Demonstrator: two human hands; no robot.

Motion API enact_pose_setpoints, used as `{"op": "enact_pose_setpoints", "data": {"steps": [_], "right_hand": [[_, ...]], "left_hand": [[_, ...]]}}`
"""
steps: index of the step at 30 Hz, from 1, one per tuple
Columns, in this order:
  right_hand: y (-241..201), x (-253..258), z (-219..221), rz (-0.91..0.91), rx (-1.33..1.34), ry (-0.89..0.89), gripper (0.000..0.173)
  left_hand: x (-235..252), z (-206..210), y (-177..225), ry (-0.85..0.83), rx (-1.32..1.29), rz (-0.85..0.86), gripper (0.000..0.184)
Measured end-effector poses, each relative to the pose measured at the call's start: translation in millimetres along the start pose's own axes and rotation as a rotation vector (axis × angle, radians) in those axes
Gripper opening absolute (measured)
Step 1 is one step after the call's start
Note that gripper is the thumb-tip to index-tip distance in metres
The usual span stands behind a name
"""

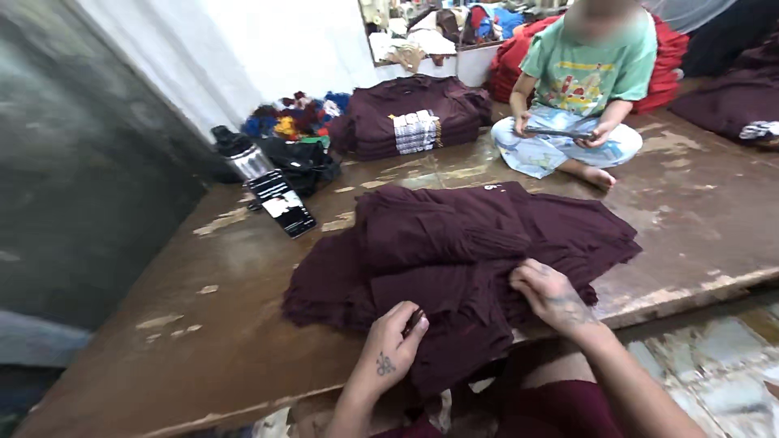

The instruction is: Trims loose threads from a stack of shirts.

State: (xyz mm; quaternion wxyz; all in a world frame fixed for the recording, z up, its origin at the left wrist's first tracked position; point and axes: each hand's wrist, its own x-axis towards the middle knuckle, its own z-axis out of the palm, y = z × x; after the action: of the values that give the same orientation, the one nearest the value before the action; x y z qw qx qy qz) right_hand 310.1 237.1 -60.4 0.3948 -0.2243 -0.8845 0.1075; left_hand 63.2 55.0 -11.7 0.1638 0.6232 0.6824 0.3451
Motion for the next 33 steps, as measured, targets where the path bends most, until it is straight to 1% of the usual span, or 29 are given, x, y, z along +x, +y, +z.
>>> {"op": "enact_pose_setpoints", "data": {"steps": [2,4,7,11,17,19,21,23,25,26,27,28,30,31,32,33], "right_hand": [[12,-17,-6,0.003,0.092,0.049,0.023],[13,-29,-10,0.018,0.125,0.079,0.025],[7,-34,-7,0.030,0.157,0.107,0.024],[-8,-36,-11,0.095,0.332,0.132,0.024],[-9,-37,-8,0.117,0.544,0.203,0.024],[-9,-37,-7,0.124,0.581,0.217,0.024],[-9,-37,-9,0.113,0.601,0.192,0.028],[-9,-44,-18,0.068,0.596,0.068,0.031],[-13,-57,-32,0.021,0.533,-0.071,0.030],[-16,-63,-35,-0.003,0.495,-0.085,0.032],[-21,-65,-35,-0.027,0.478,-0.059,0.039],[-30,-57,-34,-0.053,0.463,-0.017,0.044],[-55,-22,-28,-0.082,0.345,0.054,0.048],[-68,0,-21,-0.081,0.286,0.051,0.053],[-81,20,-9,-0.071,0.227,0.015,0.060],[-89,37,6,-0.053,0.186,-0.027,0.062]], "left_hand": [[-3,-3,0,0.008,-0.040,-0.030,0.026],[-5,-2,2,0.026,-0.049,-0.035,0.026],[-4,-4,11,-0.008,-0.033,-0.054,0.028],[-3,-5,11,-0.039,-0.028,-0.051,0.030],[11,-6,-1,0.025,-0.016,0.023,0.027],[19,-5,-1,0.089,-0.046,0.050,0.028],[28,-3,2,0.153,-0.110,0.063,0.027],[34,-1,2,0.166,-0.149,0.077,0.026],[34,2,-3,0.143,-0.141,0.089,0.028],[32,2,-7,0.137,-0.129,0.100,0.029],[31,1,-9,0.136,-0.115,0.119,0.030],[31,-1,-11,0.144,-0.097,0.141,0.030],[35,-6,-7,0.185,-0.034,0.191,0.028],[38,-7,-1,0.208,-0.003,0.232,0.027],[40,-7,7,0.219,0.020,0.285,0.026],[41,-6,16,0.217,0.035,0.343,0.024]]}}
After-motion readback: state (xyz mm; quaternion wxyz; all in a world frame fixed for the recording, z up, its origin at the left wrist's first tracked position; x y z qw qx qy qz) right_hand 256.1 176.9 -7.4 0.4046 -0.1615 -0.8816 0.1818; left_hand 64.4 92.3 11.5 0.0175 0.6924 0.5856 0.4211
